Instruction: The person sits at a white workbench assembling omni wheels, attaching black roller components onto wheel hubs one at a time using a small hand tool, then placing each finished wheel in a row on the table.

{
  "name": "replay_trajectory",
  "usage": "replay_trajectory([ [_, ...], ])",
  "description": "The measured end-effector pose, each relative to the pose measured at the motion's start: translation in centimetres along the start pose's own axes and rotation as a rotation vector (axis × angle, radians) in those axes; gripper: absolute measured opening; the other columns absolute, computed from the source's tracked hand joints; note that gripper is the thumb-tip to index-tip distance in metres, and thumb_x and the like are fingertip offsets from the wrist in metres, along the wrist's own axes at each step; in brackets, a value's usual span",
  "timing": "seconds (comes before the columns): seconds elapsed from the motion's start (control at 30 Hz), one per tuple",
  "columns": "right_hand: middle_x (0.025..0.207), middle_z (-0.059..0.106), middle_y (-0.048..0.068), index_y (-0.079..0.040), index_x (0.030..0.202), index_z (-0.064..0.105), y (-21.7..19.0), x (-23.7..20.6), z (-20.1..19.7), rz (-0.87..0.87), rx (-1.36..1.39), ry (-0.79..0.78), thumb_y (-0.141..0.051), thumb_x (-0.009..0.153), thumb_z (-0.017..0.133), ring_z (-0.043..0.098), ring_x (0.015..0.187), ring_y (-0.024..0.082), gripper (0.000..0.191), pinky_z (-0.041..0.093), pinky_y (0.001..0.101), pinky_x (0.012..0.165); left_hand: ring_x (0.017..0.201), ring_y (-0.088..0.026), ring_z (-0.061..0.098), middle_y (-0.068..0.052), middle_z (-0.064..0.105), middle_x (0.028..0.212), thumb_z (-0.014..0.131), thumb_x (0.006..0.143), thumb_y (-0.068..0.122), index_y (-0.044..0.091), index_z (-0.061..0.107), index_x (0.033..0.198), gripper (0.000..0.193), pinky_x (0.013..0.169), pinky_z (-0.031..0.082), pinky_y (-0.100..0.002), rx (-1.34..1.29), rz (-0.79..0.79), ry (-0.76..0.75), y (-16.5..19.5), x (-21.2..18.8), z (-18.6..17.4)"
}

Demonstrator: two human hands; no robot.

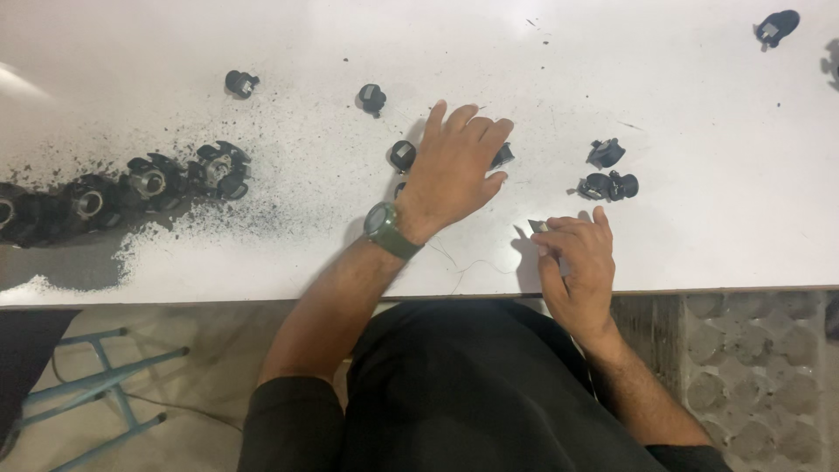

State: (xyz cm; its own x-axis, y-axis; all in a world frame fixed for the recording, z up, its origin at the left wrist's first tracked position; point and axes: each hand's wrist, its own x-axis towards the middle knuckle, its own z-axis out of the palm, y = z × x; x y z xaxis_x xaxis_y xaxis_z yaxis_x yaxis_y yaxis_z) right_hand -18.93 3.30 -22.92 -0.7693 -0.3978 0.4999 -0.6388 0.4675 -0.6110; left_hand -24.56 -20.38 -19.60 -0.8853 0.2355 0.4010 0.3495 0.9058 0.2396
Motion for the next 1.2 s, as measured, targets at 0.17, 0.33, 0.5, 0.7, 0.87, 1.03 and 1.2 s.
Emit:
replay_trajectory([
  [0.17, 0.103, 0.065, 0.011, -0.007, 0.105, 0.067, 0.4, -0.5, 0.0, -0.009, 0.026, 0.064, 0.007, 0.089, 0.061, 0.062, 0.118, 0.029, 0.023, 0.026, 0.0591, 0.13, 0.118, -0.024, 0.06, -0.005, 0.069, 0.11, 0.073, 0.097, 0.024, 0.012, 0.063, 0.124, 0.031, 0.127, 0.025, -0.06, 0.051, -0.066, -0.232, 1.1, 0.7, 1.0],
  [0.33, 0.105, 0.063, 0.009, -0.006, 0.109, 0.065, 0.5, -1.5, 0.1, 0.041, 0.134, 0.208, 0.007, 0.097, 0.058, 0.064, 0.123, 0.029, 0.018, 0.023, 0.0588, 0.134, 0.1, -0.026, 0.063, -0.009, 0.069, 0.1, 0.073, 0.089, 0.03, 0.003, 0.063, 0.13, 0.05, 0.11, 0.035, -0.056, -0.114, 0.08, 0.12, 2.9, -0.4, 0.5],
  [0.5, 0.101, 0.061, 0.008, -0.008, 0.107, 0.067, 1.0, -1.1, 0.0, -0.036, 0.086, 0.154, 0.008, 0.095, 0.06, 0.063, 0.124, 0.029, 0.021, 0.018, 0.0611, 0.137, 0.091, -0.021, 0.065, -0.008, 0.068, 0.101, 0.066, 0.105, 0.016, 0.009, 0.068, 0.126, 0.022, 0.082, 0.053, -0.035, -0.197, -0.195, 0.092, -0.2, -5.2, -5.0],
  [0.7, 0.096, 0.062, 0.004, -0.012, 0.102, 0.076, -0.3, -0.4, 0.3, -0.093, -0.123, -0.073, 0.005, 0.082, 0.067, 0.057, 0.129, 0.031, 0.028, 0.01, 0.0615, 0.131, 0.092, -0.024, 0.062, -0.008, 0.064, 0.103, 0.074, 0.091, 0.023, 0.009, 0.068, 0.124, 0.036, 0.076, 0.051, -0.04, -0.107, -0.295, -0.003, 1.0, -10.7, -7.4],
  [0.87, 0.098, 0.061, 0.003, -0.013, 0.101, 0.075, -0.6, -0.1, 0.1, -0.103, -0.141, -0.085, 0.005, 0.082, 0.067, 0.056, 0.131, 0.03, 0.027, 0.009, 0.0632, 0.131, 0.116, -0.033, 0.053, -0.016, 0.058, 0.124, 0.077, 0.082, 0.025, 0.012, 0.068, 0.119, 0.04, 0.095, 0.044, -0.051, 0.092, -0.216, 0.002, 1.2, -9.5, -5.7],
  [1.03, 0.102, 0.06, 0.003, -0.013, 0.107, 0.075, -0.6, -0.5, 0.1, -0.053, -0.037, -0.041, 0.003, 0.087, 0.066, 0.056, 0.133, 0.026, 0.027, 0.011, 0.0626, 0.134, 0.127, -0.027, 0.055, -0.006, 0.061, 0.123, 0.067, 0.083, 0.019, 0.026, 0.065, 0.115, 0.033, 0.109, 0.038, -0.056, 0.349, 0.019, 0.028, 1.8, -9.5, -4.5],
  [1.2, 0.106, 0.061, 0.005, -0.013, 0.109, 0.077, -1.2, -0.3, 0.1, -0.114, -0.149, -0.086, -0.002, 0.084, 0.072, 0.051, 0.134, 0.03, 0.029, 0.007, 0.0643, 0.128, 0.105, -0.025, 0.058, -0.006, 0.059, 0.105, 0.06, 0.094, 0.005, 0.012, 0.064, 0.137, 0.044, 0.11, 0.044, -0.047, -0.04, 0.091, -0.102, 4.5, -10.6, -3.4],
])
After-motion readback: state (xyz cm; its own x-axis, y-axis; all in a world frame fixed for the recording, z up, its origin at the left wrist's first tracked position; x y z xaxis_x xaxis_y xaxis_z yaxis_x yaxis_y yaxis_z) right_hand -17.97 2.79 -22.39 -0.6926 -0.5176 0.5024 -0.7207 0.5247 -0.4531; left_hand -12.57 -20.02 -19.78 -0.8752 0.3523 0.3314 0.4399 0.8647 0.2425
